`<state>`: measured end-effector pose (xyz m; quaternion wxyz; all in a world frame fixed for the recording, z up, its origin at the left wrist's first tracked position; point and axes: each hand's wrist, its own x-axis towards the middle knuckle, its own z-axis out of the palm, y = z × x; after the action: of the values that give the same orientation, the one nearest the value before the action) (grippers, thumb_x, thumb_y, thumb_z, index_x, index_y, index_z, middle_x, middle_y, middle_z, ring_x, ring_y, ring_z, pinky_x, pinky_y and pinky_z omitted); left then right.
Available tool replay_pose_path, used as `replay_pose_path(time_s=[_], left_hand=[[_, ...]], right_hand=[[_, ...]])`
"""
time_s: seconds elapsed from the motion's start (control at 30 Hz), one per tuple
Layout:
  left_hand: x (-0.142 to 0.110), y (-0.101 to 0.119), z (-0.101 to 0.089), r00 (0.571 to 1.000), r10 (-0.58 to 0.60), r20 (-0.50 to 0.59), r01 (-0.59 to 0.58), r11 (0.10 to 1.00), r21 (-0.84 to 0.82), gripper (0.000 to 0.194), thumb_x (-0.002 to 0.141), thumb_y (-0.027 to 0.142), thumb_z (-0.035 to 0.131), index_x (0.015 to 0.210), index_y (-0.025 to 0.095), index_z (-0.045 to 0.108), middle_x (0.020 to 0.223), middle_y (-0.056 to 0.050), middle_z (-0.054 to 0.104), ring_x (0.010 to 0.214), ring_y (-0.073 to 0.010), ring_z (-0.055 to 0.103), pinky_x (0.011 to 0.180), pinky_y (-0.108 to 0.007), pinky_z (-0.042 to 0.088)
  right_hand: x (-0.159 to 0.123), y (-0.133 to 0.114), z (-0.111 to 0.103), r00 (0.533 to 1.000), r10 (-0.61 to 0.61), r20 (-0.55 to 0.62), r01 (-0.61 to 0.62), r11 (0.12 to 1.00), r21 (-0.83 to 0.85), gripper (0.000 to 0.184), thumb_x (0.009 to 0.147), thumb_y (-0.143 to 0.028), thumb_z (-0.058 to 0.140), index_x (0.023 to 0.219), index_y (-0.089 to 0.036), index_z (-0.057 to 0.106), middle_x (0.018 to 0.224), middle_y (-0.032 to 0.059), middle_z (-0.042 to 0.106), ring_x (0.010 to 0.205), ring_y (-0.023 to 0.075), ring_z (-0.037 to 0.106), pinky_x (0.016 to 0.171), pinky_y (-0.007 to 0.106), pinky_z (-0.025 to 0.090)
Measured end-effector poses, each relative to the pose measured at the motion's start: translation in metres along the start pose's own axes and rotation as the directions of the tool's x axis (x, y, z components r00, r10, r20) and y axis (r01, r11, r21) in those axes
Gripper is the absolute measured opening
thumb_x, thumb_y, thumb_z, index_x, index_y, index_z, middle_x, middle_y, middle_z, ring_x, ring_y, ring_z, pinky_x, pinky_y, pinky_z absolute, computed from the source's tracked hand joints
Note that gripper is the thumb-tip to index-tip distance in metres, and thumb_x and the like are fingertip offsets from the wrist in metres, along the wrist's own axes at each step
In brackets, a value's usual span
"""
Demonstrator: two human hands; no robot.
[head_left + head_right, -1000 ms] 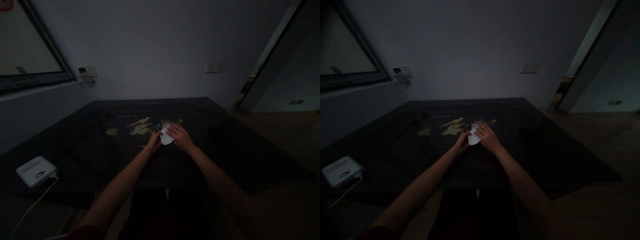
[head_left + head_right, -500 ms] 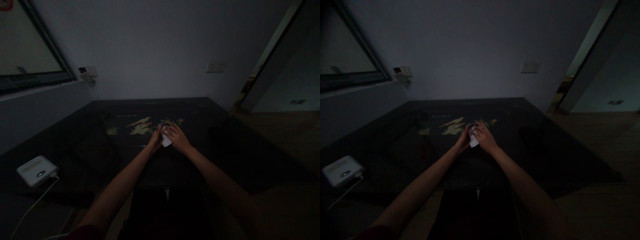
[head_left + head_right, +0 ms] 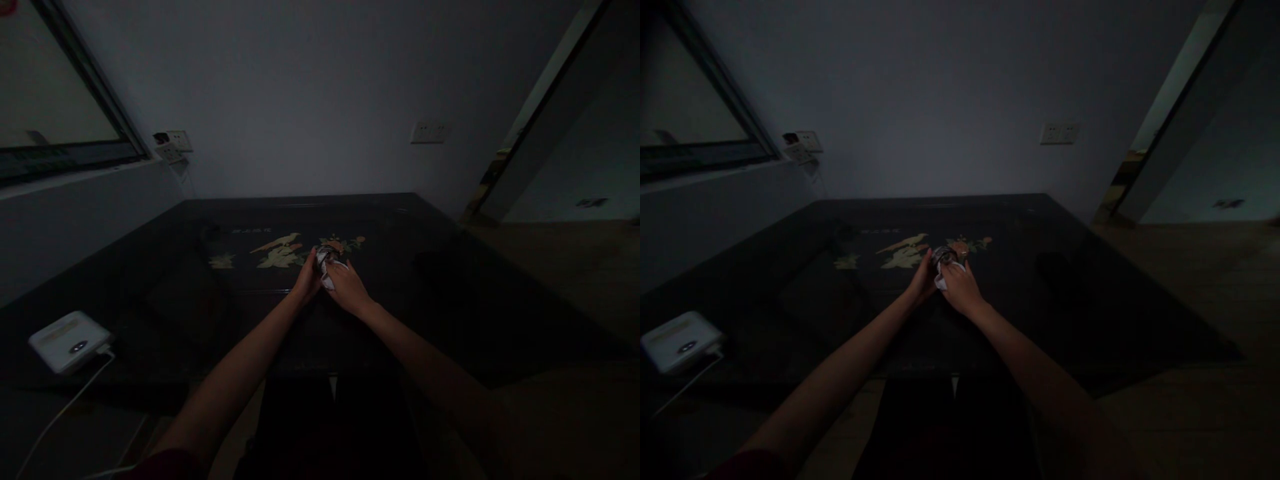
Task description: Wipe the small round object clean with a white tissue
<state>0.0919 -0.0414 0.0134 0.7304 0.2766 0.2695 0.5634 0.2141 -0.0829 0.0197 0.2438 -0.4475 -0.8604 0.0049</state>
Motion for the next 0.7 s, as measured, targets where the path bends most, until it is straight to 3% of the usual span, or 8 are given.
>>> replay_pose_path(time_s=[0.13, 0.23, 0.43, 0.57, 0.7], left_hand=[[0.001, 0.002, -0.001, 0.999, 0.051, 0.011, -0.052, 0.998, 0.037, 0.04, 0.089, 0.047, 0.05, 0.099, 0.011, 0.067, 0.095, -0.011, 0.072, 0.103, -0.0238, 0.065, 0.095, -0.034, 0.047], [0.001, 0.003, -0.002, 0.996, 0.084, -0.009, -0.083, 0.994, 0.077, 0.043, 0.086, 0.05, 0.053, 0.094, 0.011, 0.068, 0.094, -0.011, 0.072, 0.101, -0.0242, 0.065, 0.093, -0.033, 0.048], [-0.001, 0.004, -0.001, 0.987, 0.149, -0.06, -0.142, 0.984, 0.103, 0.044, 0.085, 0.051, 0.051, 0.093, 0.011, 0.068, 0.09, -0.01, 0.073, 0.099, -0.0237, 0.066, 0.091, -0.032, 0.048], [0.001, 0.003, -0.002, 0.988, 0.138, -0.062, -0.133, 0.988, 0.084, 0.045, 0.086, 0.052, 0.05, 0.09, 0.011, 0.067, 0.09, -0.01, 0.073, 0.099, -0.0239, 0.066, 0.09, -0.032, 0.049], [0.006, 0.003, -0.004, 0.991, 0.111, -0.081, -0.107, 0.993, 0.054, 0.047, 0.087, 0.053, 0.045, 0.088, 0.012, 0.067, 0.088, -0.01, 0.073, 0.096, -0.0232, 0.067, 0.088, -0.031, 0.05]], right_hand=[[0.003, 0.0, 0.007, 1.0, 0.001, -0.021, 0.001, 0.997, 0.074, 0.035, 0.091, -0.022, 0.051, 0.125, -0.015, 0.052, 0.128, 0.018, 0.059, 0.123, 0.0289, 0.051, 0.107, 0.055, 0.033], [0.005, 0.003, 0.011, 0.998, -0.041, -0.038, 0.047, 0.98, 0.195, 0.027, 0.094, -0.028, 0.048, 0.115, -0.014, 0.057, 0.122, 0.0173, 0.061, 0.118, 0.0263, 0.054, 0.103, 0.047, 0.039], [0.007, 0.005, 0.014, 0.994, -0.067, -0.08, 0.099, 0.862, 0.498, 0.028, 0.096, -0.026, 0.04, 0.117, -0.016, 0.056, 0.116, 0.0127, 0.063, 0.111, 0.0217, 0.057, 0.097, 0.036, 0.045], [0.003, 0.002, 0.011, 0.997, -0.073, -0.01, 0.072, 0.919, 0.388, 0.029, 0.094, -0.02, 0.04, 0.117, -0.015, 0.057, 0.119, 0.0147, 0.064, 0.114, 0.0236, 0.057, 0.101, 0.044, 0.041], [-0.001, 0.0, 0.006, 0.993, -0.11, 0.038, 0.105, 0.986, 0.134, 0.041, 0.086, -0.011, 0.047, 0.127, -0.016, 0.052, 0.132, 0.016, 0.057, 0.127, 0.0268, 0.049, 0.11, 0.059, 0.025]])
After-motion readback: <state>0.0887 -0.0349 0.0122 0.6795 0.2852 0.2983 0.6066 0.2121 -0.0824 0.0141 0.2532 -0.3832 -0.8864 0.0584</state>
